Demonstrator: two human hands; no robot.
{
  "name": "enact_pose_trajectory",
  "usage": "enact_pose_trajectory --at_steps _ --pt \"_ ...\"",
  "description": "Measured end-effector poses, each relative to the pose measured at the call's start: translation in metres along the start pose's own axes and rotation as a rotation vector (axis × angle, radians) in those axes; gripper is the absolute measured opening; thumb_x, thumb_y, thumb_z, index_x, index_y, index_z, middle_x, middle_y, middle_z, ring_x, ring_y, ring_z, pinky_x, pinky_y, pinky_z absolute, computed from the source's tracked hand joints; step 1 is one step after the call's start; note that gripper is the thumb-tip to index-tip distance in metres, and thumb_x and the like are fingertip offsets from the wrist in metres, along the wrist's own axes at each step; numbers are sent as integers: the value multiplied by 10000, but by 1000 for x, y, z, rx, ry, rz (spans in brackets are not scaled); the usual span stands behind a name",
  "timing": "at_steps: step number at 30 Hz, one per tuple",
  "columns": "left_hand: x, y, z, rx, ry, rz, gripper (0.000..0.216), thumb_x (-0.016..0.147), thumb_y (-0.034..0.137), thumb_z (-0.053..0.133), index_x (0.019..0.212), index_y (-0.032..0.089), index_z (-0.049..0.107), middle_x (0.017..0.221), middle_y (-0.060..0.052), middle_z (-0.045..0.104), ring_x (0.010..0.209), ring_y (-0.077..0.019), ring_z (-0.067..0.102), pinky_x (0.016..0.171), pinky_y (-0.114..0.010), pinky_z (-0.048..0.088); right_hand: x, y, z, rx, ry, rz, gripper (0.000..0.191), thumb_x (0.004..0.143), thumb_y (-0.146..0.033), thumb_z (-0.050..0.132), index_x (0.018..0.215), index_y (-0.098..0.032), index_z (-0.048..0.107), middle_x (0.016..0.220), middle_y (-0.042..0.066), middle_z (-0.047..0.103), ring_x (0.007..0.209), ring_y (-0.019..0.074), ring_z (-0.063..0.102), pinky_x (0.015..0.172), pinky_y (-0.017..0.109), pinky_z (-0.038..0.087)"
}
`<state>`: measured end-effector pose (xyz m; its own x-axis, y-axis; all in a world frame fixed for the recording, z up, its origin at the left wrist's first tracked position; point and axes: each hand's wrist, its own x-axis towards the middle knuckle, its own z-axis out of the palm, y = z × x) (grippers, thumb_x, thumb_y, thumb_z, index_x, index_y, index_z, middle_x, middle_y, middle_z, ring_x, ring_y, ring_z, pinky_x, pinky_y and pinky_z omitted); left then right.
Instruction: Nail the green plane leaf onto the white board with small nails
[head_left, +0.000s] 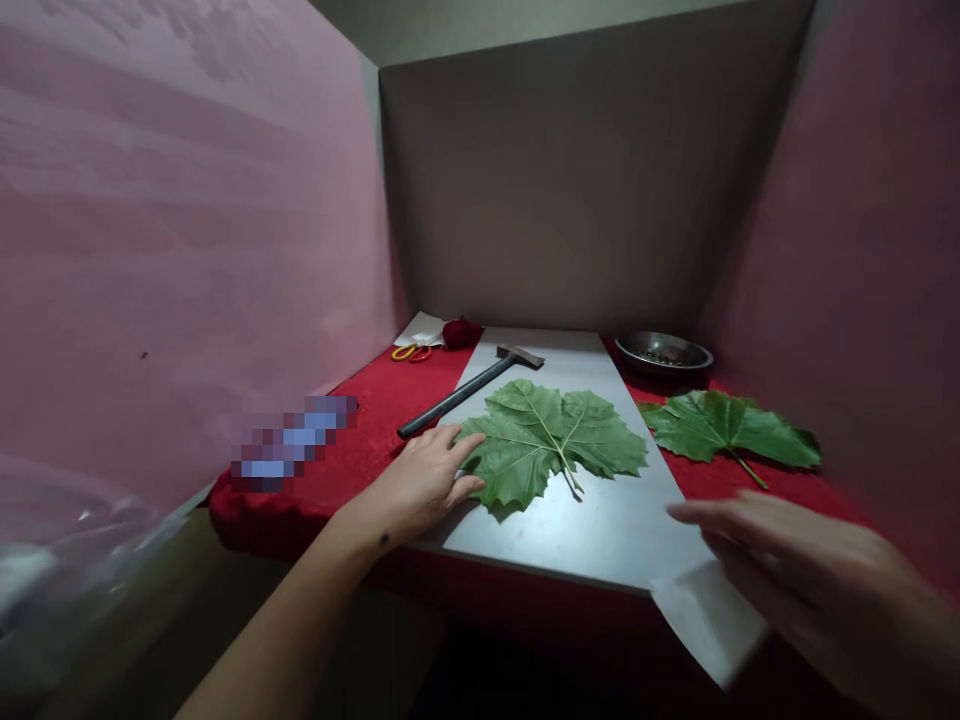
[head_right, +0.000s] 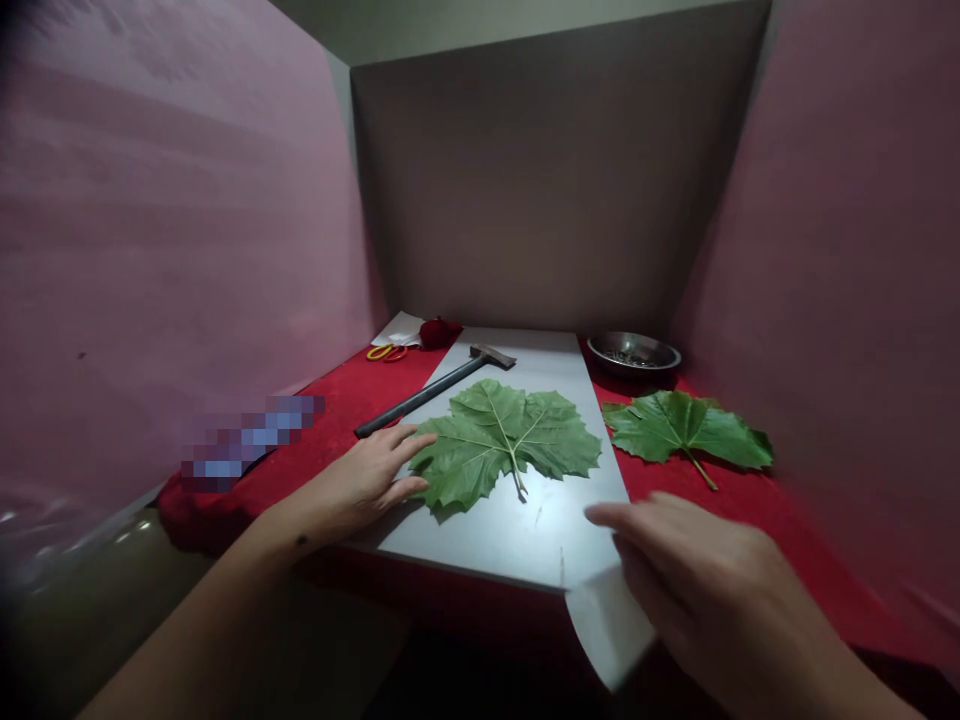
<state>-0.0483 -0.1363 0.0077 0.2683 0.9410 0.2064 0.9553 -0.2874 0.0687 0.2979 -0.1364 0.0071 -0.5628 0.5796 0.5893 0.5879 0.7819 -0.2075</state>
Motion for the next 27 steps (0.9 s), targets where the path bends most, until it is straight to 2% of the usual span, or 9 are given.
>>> enact_pose_trajectory --at_steps 4,7,10,13,15,19,22,24,27 --pt "3 -7 -3 -38 -72 58 411 898 384 479 1279 229 473 1273 -101 476 1135 -264 471 925 -411 406 66 12 29 -75 -215 -192 401 863 -134 357 1122 -298 615 779 55 626 537 165 553 430 282 374" --pt "4 -13 -6 -68 -100 76 374 903 372 479 1249 230 500 1258 -92 481 1133 -257 475 941 -399 400 84 11 49 -125 -382 -264 394 865 -105 395 1098 -310 637 721 32 585 523 143 521 427 266 291" --pt "6 -20 -6 -107 -114 89 373 905 352 486 1253 220 491 1283 -86 463 1167 -246 455 981 -381 377 86 10 61 -115 -447 -284 284 885 -139 439 976 -273 672 706 27 556 549 132 501 448 265 259" --pt "11 -27 -4 -131 -120 105 365 918 348 463 1256 213 485 1307 -85 444 1199 -241 430 1003 -377 367 86 11 70 -60 -444 -281 221 877 -134 459 805 -211 653 714 27 544 604 133 503 476 262 264" --pt "14 -29 -1 -124 -102 110 354 922 337 454 1247 203 490 1296 -92 450 1204 -244 424 999 -383 376 87 10 76 -43 -436 -277 221 874 -119 447 761 -186 626 719 28 534 588 124 487 480 258 264" --pt "22 -23 -1 -73 -4 127 310 916 245 452 1213 179 514 1260 -114 467 1216 -261 389 985 -413 386 89 3 81 -31 -416 -275 248 881 -110 405 754 -170 610 695 30 521 539 113 466 469 245 285" --pt "19 -15 -15 -113 37 124 308 910 182 431 1208 175 510 1175 -113 516 1129 -244 448 926 -405 433 91 -1 72 49 -389 -248 272 880 -108 386 815 -196 635 648 24 530 509 119 488 437 235 320" --pt "11 -6 -25 -206 67 87 304 919 205 423 1214 192 492 1111 -94 553 1049 -222 500 893 -384 457 91 -3 61 183 -329 -169 259 891 -143 392 879 -220 638 657 25 568 521 129 533 435 226 384" --pt "-6 23 -23 -507 71 90 449 905 311 479 1331 276 340 1129 -49 582 978 -176 570 828 -277 507 93 -18 47 405 -118 101 187 892 -260 454 981 -257 619 739 35 645 577 156 607 450 218 477"
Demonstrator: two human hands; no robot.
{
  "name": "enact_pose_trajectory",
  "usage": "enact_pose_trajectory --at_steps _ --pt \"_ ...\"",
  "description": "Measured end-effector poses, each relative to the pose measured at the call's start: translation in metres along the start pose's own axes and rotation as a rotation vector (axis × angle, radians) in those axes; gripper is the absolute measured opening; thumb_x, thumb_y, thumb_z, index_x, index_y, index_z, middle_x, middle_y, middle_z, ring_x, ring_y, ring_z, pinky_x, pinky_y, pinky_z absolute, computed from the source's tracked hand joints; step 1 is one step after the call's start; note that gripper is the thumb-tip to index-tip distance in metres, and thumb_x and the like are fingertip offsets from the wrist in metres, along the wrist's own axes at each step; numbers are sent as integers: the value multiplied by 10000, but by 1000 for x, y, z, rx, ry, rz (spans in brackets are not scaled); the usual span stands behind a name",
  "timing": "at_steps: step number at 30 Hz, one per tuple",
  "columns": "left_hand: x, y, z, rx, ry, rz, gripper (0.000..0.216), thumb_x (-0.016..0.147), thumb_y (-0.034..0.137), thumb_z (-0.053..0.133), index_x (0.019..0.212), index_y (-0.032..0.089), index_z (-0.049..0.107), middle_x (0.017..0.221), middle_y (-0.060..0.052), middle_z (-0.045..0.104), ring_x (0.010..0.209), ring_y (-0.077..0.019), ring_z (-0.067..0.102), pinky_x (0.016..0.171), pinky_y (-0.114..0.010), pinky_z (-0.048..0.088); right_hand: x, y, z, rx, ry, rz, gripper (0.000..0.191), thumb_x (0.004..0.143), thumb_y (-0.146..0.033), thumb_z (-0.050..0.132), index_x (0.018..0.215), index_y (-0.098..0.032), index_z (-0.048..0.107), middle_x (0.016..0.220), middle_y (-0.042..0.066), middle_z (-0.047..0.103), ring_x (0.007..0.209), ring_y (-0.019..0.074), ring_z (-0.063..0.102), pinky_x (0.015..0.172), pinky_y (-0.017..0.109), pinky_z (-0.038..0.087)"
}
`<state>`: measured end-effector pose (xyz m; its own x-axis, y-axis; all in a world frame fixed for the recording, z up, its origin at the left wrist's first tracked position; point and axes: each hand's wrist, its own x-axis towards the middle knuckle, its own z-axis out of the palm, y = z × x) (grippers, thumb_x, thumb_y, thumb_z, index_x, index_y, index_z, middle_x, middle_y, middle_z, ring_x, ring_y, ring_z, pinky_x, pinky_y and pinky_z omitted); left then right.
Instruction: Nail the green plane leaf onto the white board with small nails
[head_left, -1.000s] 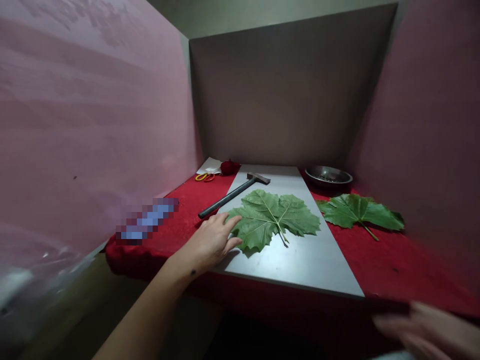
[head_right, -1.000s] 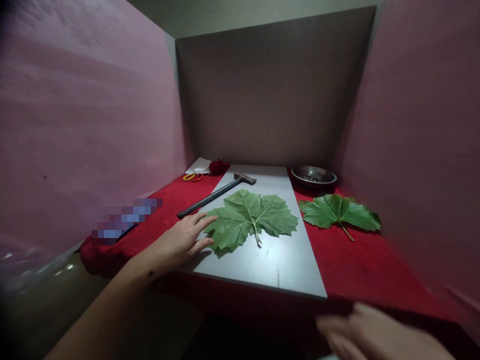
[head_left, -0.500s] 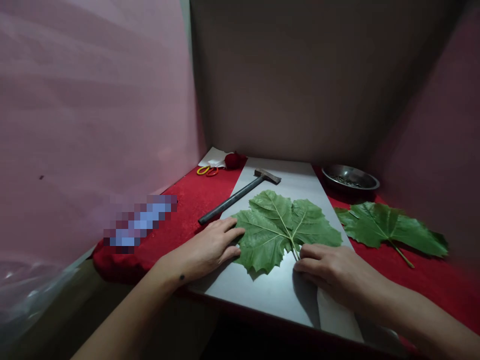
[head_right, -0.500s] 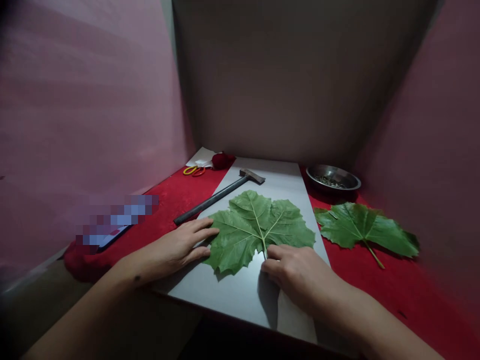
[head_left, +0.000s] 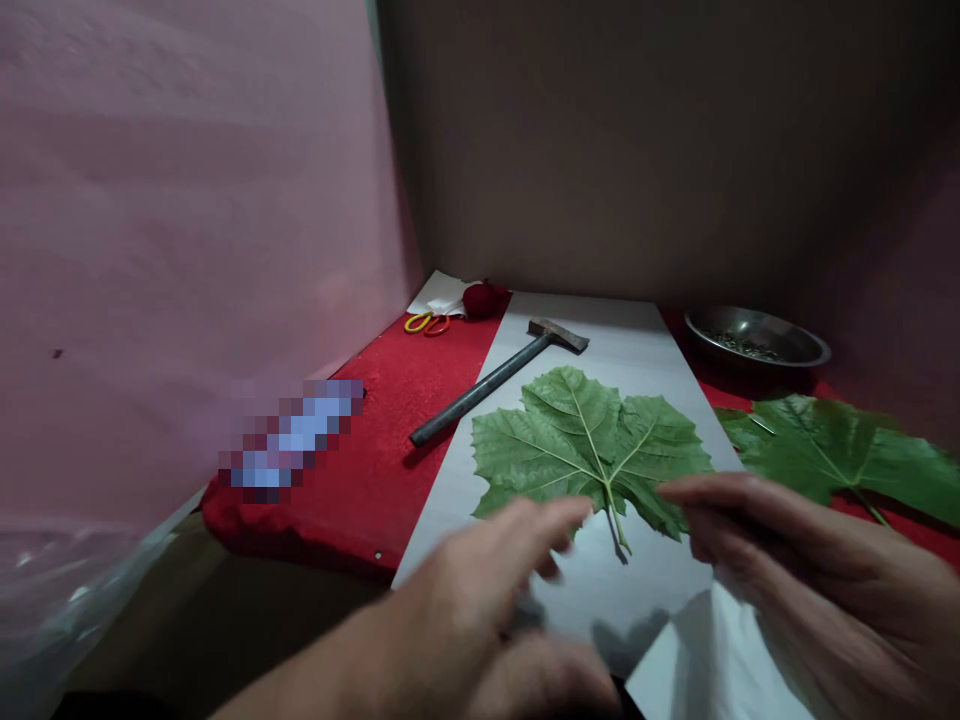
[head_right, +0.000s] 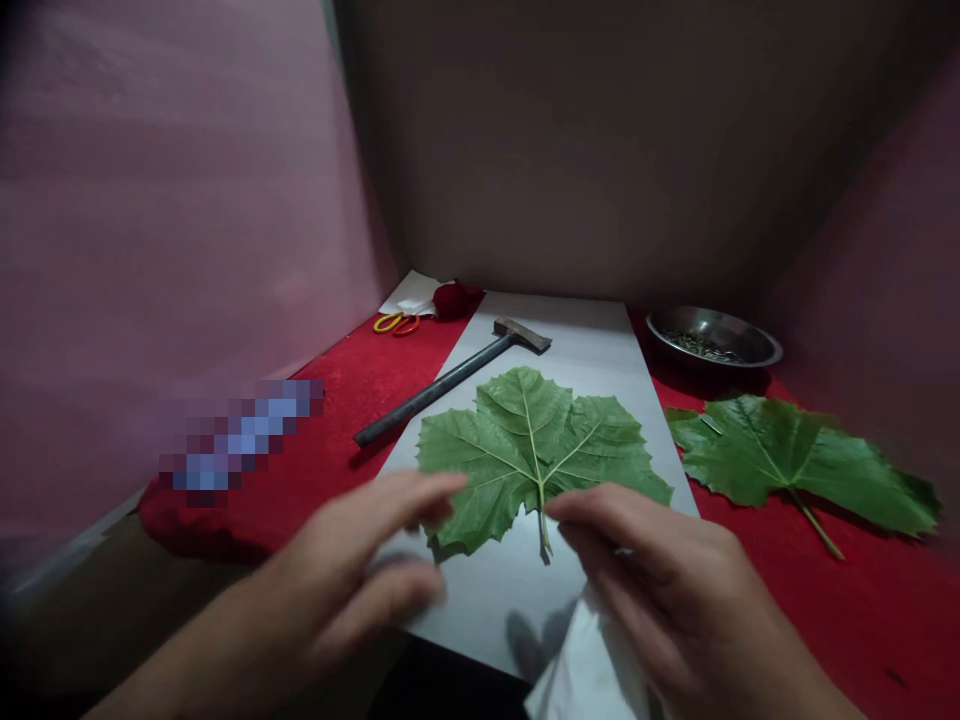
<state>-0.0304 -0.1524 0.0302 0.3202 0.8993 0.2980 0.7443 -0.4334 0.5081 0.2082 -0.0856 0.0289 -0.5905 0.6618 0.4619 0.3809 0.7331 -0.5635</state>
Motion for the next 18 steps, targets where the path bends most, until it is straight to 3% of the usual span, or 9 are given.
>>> enact_pose_trajectory --at_steps 2,4,6,7,10,11,14,16,18 --pt "-7 16 32 -228 -26 135 729 861 356 536 1435 285 91 1195 -59 567 936 -160 613 725 -205 542 -1 -17 5 56 208 148 200 880 -294 486 1040 -283 605 760 31 665 576 167 620 427 212 487" --pt "-9 28 68 -206 97 128 809 873 297 489 1452 227 -71 1349 -133 451 1072 -220 576 794 -270 543 -1 -33 16 56 321 207 242 887 -278 471 1097 -289 590 816 38 671 634 178 637 475 215 513" --pt "-9 34 88 -109 261 85 731 905 237 397 1458 180 -77 1365 -179 422 1120 -248 549 790 -309 549 2 -42 25 74 309 177 302 913 -249 404 1177 -283 547 857 45 668 685 179 646 519 220 528" --pt "-8 34 88 -79 276 79 651 917 209 359 1465 207 8 1345 -159 452 1121 -241 548 787 -311 548 5 -43 27 85 300 154 328 928 -235 361 1211 -278 521 864 51 664 702 178 647 525 221 528" --pt "-7 21 47 -194 330 115 448 903 284 441 1340 249 351 1149 -74 597 975 -197 604 766 -283 542 17 -25 21 73 288 98 328 941 -218 325 1197 -264 525 911 73 645 786 188 640 569 244 534" --pt "-6 14 26 -193 373 27 402 892 292 486 1281 231 408 1067 -59 621 880 -169 618 732 -258 536 21 -14 17 42 246 70 291 929 -222 375 1149 -261 561 954 80 636 841 200 631 620 266 541" --pt "5 -11 -28 68 386 -42 193 852 275 556 1026 194 572 893 -31 626 759 -142 594 668 -235 485 30 23 12 -74 24 -128 227 891 -207 457 1017 -250 641 1059 79 610 968 220 593 774 349 534" --pt "16 -21 -43 252 355 -56 160 850 195 513 987 186 596 866 -32 615 748 -141 576 654 -242 458 31 43 14 -130 -61 -171 247 888 -178 444 1034 -231 637 1101 90 603 999 217 581 803 366 527" --pt "27 -24 -44 366 283 -72 253 825 100 453 1008 191 601 876 -33 606 728 -133 566 625 -235 439 28 54 20 -179 -103 -210 271 883 -160 444 1086 -211 615 1153 102 588 1040 221 562 835 383 516"
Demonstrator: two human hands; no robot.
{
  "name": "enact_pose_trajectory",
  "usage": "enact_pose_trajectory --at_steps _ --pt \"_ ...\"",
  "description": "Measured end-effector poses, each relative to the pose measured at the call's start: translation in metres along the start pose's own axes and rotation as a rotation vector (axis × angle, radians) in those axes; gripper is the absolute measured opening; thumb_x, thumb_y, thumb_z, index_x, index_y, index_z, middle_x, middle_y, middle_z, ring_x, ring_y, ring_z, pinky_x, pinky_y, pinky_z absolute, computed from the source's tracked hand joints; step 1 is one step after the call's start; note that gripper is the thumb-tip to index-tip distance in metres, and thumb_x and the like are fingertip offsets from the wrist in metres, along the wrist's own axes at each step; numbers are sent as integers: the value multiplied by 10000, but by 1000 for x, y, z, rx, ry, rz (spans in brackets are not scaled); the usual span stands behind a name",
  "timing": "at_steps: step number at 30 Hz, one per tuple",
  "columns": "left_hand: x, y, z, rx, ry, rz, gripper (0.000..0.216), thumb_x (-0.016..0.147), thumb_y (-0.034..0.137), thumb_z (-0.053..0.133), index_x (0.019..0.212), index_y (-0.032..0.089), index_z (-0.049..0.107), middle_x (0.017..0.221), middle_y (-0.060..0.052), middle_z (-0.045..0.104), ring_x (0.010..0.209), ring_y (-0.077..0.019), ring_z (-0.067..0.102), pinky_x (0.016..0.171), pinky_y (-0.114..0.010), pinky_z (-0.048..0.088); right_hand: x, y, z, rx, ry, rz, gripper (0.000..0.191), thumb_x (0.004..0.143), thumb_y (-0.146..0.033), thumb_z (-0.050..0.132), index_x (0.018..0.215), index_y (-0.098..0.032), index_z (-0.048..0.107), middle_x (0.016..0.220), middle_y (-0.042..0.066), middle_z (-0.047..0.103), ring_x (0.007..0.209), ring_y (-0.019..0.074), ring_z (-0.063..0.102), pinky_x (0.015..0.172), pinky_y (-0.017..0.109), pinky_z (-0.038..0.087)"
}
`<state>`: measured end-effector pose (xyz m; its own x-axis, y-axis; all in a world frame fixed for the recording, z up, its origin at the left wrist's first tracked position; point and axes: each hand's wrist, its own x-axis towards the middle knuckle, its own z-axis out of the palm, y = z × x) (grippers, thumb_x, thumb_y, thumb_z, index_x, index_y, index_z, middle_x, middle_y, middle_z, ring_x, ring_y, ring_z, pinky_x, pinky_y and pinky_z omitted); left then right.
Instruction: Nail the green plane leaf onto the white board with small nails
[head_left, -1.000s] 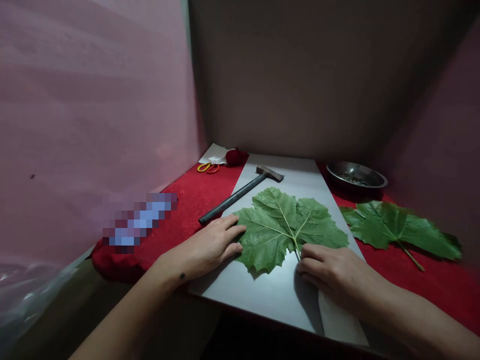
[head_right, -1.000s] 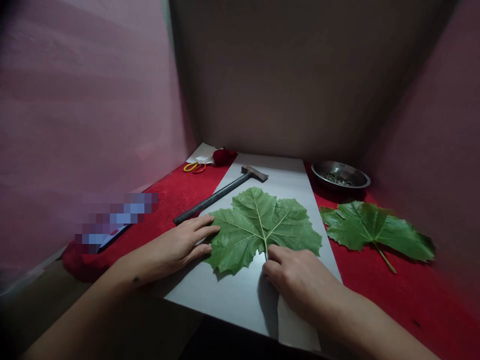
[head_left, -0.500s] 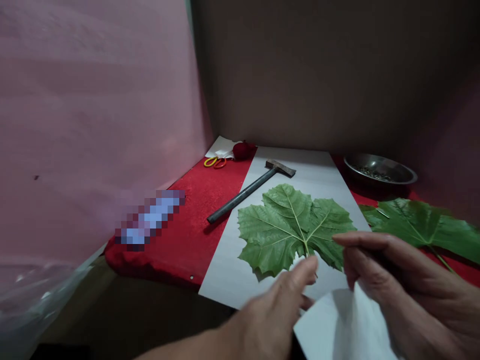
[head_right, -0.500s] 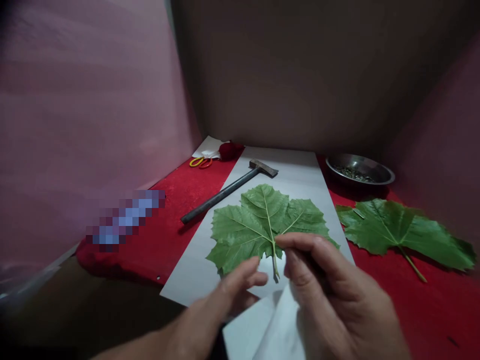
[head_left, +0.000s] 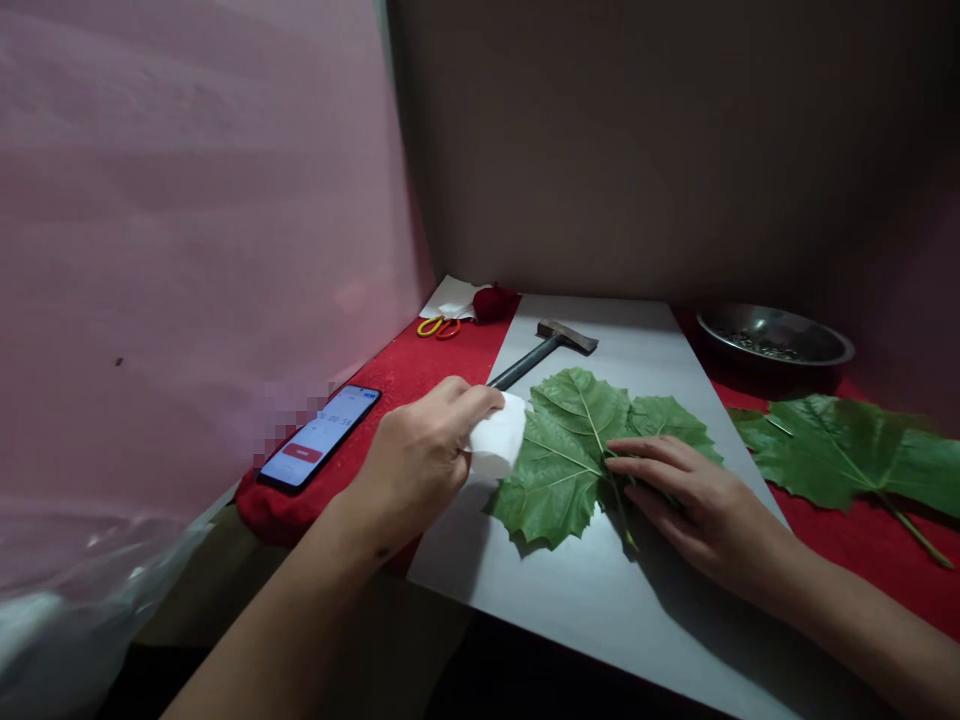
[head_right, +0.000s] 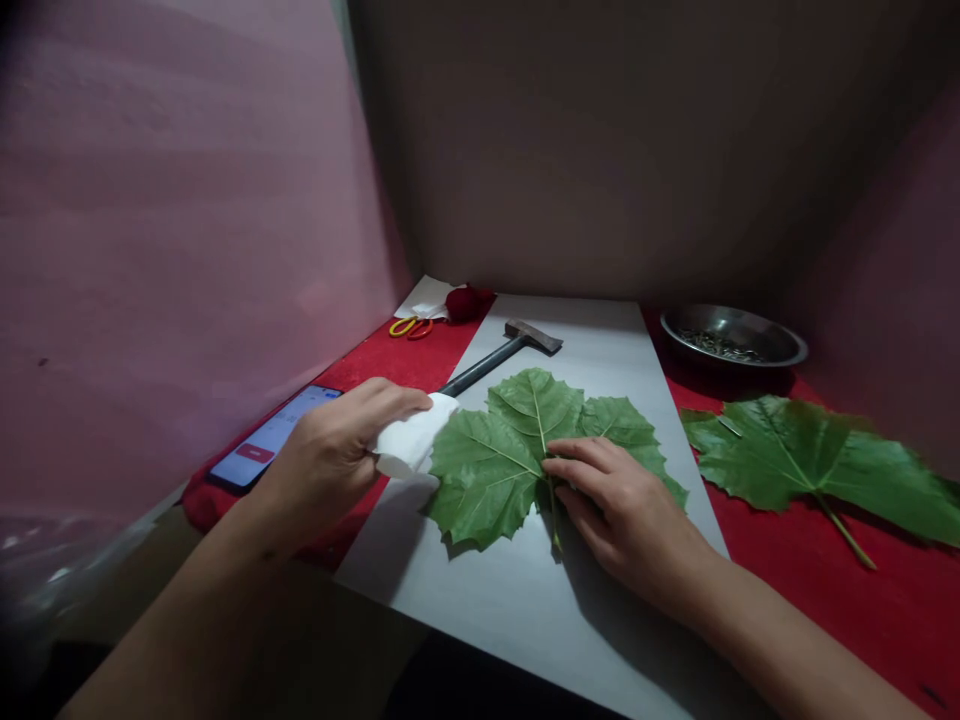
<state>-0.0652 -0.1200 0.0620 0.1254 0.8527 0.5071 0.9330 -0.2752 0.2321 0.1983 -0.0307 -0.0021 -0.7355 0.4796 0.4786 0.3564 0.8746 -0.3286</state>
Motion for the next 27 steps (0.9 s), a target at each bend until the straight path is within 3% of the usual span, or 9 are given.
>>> enact_pose_trajectory --at_steps 3,8,16,22,27 --pt "9 8 6 54 -72 11 368 769 31 410 1033 203 601 889 -28 597 715 -125 562 603 -222 423 -5 2 9 -62 -29 -52 295 882 -150 449 1132 -200 597 1207 109 568 1094 234 534 885 420 488" --pt "15 9 6 21 -19 3 420 700 9 397 1008 201 609 868 -21 593 762 -132 546 652 -226 425 -8 2 14 -96 -39 -63 294 889 -153 436 1113 -208 618 1192 104 592 1053 233 565 853 419 502" --pt "10 2 12 -51 -62 -15 479 687 -5 380 1047 203 617 923 -36 569 846 -150 536 721 -257 434 -7 3 15 -76 -83 -55 289 891 -159 437 1115 -194 616 1210 108 581 1071 247 539 854 444 485" --pt "1 6 31 -66 -207 179 389 833 56 392 1136 218 574 921 -55 498 850 -159 492 691 -255 430 -7 3 15 -90 -86 -67 336 886 -150 430 1171 -212 597 1217 102 580 1059 238 545 849 430 487" --pt "-5 9 48 53 -429 283 330 865 59 407 1082 230 587 844 -37 444 825 -170 431 661 -252 396 -6 1 15 -125 -94 -77 343 882 -140 432 1150 -234 623 1193 103 591 1051 250 540 835 440 479"
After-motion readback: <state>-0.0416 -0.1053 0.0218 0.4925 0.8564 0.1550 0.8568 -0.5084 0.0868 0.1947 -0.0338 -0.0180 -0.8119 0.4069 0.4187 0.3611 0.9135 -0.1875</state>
